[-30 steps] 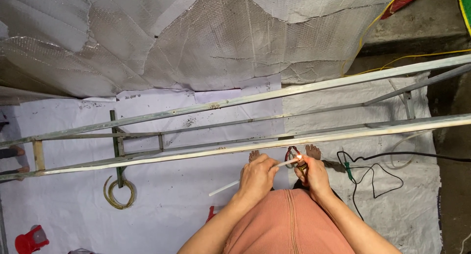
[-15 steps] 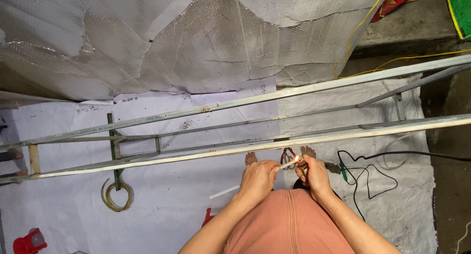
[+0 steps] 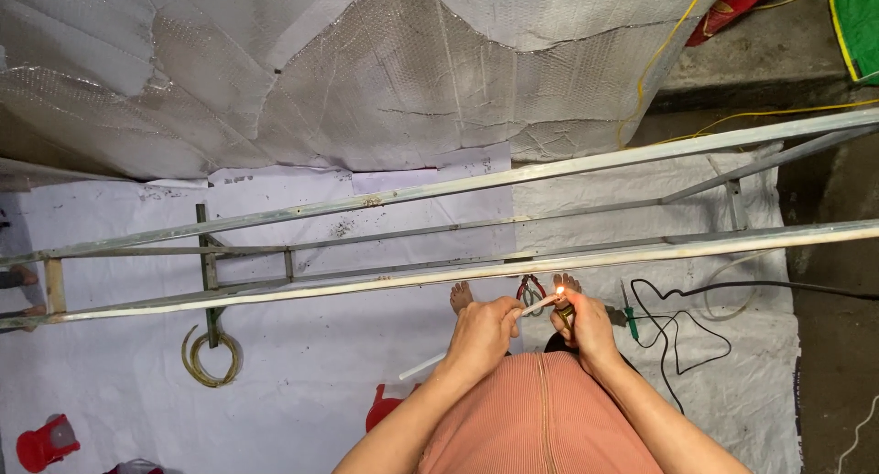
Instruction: Applying plastic insulation strips to a metal frame and securing them using heat from a lighter.
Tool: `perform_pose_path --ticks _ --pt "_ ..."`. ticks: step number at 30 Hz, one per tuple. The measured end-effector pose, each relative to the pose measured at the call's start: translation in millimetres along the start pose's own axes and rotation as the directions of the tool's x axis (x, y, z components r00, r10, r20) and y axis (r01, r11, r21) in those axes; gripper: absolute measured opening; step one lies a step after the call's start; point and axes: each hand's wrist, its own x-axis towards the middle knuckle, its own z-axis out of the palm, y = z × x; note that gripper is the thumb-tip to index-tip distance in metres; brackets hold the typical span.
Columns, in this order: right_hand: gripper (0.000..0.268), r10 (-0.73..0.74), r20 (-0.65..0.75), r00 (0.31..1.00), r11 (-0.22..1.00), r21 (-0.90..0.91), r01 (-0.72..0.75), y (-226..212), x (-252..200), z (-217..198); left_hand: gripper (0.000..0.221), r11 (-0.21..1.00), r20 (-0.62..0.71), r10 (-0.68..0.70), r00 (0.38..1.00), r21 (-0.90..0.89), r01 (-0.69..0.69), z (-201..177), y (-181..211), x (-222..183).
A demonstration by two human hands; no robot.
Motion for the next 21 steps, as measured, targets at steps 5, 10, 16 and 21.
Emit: perform_pose_path --ticks 5,10,16,21 --pt "0.062 -0.014 0.031 0.999 0.998 -0.056 0.016 -4 3 -6 0.02 1.0 -0.046 -0.005 0.999 -0.015 0.005 3 7 0" --pt "0.06 -0.04 0.022 0.999 0.997 -0.058 0.042 15 19 -20 0.019 1.0 -0.082 -0.003 0.997 -0.016 0.002 5 12 1" --pt "0.043 -0.361 -0.093 0.928 0.837 -0.472 0.278 5 25 -54 0.02 0.999 -0.123 -0.051 0.991 0.003 0.052 14 13 7" --pt "0.028 -0.65 0.147 0.746 0.235 -0.894 0.382 0 58 -85 0.02 0.997 -0.112 -0.058 0.992 0.037 0.063 35 3 17"
